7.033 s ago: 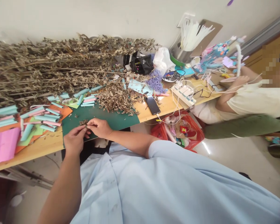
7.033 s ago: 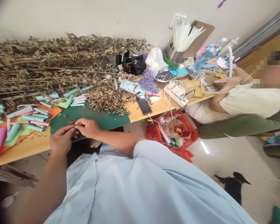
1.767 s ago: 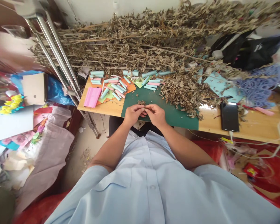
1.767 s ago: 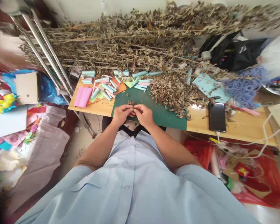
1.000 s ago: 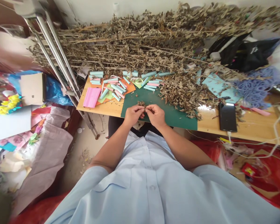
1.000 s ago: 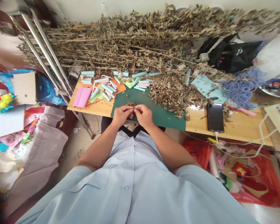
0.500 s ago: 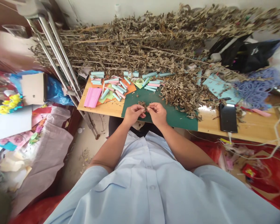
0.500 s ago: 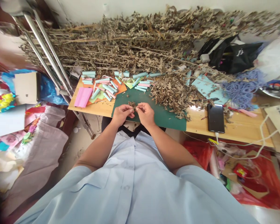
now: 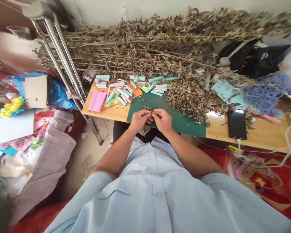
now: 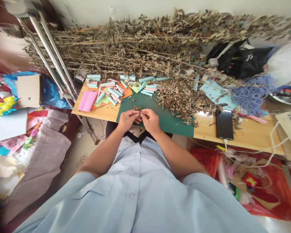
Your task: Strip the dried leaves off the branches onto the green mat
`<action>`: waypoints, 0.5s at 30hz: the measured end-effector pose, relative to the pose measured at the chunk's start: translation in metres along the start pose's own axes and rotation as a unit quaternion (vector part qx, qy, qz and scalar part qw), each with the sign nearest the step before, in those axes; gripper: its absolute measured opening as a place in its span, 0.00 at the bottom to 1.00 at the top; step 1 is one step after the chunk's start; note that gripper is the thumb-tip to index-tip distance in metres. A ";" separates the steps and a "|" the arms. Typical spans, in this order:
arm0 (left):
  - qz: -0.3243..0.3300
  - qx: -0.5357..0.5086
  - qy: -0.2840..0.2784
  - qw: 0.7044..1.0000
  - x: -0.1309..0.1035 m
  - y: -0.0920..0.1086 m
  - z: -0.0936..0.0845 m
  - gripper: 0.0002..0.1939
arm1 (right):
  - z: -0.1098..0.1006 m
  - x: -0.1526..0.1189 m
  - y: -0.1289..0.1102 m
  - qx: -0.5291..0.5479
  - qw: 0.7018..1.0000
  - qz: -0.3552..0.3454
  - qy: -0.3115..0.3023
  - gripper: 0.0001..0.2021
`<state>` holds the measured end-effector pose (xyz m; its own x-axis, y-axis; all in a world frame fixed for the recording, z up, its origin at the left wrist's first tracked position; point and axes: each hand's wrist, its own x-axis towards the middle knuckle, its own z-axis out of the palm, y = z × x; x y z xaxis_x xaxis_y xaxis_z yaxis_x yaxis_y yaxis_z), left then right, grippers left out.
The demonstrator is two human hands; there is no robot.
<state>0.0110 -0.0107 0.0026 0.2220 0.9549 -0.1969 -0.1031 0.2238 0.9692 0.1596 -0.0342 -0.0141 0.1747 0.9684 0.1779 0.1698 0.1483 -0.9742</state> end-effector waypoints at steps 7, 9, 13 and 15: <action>-0.009 -0.002 0.005 1.000 0.000 0.004 0.001 0.13 | 0.000 -0.001 0.000 0.006 1.000 0.002 -0.011 0.11; -0.009 0.002 0.008 1.000 0.000 0.004 0.001 0.12 | 0.000 -0.001 0.000 0.007 1.000 0.000 -0.011 0.12; -0.009 0.017 0.005 1.000 0.000 0.003 0.001 0.11 | 0.000 -0.001 0.002 -0.002 1.000 -0.006 -0.010 0.10; -0.007 0.020 -0.002 1.000 0.000 0.003 0.001 0.11 | 0.000 0.000 0.002 -0.007 1.000 -0.003 -0.010 0.09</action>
<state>0.0112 -0.0105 0.0060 0.2268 0.9511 -0.2094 -0.0605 0.2284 0.9717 0.1600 -0.0339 -0.0163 0.1541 0.9712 0.1816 0.1840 0.1524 -0.9710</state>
